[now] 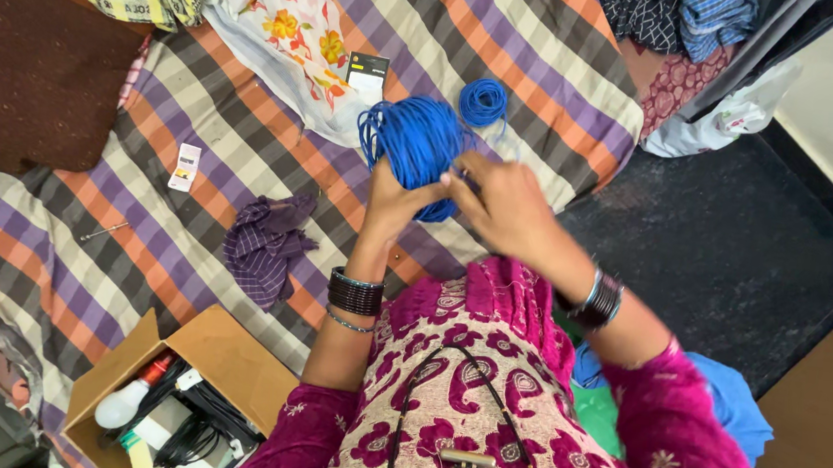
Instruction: The person coils a long blue cable by hand into a neat bundle. They repeatedly wrap the cable around their left hand and adjust the loops to form a compact coil.
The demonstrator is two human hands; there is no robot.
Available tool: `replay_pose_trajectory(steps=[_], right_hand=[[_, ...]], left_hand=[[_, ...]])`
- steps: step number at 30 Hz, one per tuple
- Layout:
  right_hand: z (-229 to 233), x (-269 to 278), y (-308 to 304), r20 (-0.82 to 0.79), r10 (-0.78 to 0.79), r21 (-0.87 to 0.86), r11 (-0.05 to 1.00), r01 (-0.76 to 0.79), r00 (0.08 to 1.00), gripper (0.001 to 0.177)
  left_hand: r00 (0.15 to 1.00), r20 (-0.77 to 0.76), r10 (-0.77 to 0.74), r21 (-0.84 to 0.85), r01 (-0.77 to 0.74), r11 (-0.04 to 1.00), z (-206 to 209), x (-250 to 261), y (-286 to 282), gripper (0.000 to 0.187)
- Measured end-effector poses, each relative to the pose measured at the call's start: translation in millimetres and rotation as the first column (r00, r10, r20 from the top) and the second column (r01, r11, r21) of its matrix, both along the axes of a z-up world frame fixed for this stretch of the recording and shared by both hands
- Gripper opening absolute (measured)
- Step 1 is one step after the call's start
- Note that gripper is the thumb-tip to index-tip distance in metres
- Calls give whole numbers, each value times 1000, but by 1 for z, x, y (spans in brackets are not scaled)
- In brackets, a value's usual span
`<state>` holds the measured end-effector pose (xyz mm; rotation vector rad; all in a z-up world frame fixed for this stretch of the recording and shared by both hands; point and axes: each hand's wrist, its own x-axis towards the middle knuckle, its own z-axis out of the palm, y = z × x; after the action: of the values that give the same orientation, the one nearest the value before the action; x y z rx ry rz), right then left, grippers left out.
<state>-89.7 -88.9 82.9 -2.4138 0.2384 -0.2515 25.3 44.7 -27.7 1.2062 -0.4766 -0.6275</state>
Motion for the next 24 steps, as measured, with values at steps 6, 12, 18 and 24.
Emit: replay_pose_trajectory(steps=[6,12,18,24], right_hand=[[-22,-27,23,49,-36,525,851,5,998,24],[-110,-53,24,-91,183,317,937,-146,979,22],[-180,-23,-5,115,348,154,919,-363,930,26],[-163,36,-101,85,465,-55,885,-461,881,30]], left_hand=[[978,-114,-178,-50,173,984,-31,22,20,71],[935,-354,-1,-323,-122,938,-89,30,18,72],[833,-384,-398,-556,136,820,-82,26,43,75],[873,-45,-486,-254,460,851,-2,13,57,107]])
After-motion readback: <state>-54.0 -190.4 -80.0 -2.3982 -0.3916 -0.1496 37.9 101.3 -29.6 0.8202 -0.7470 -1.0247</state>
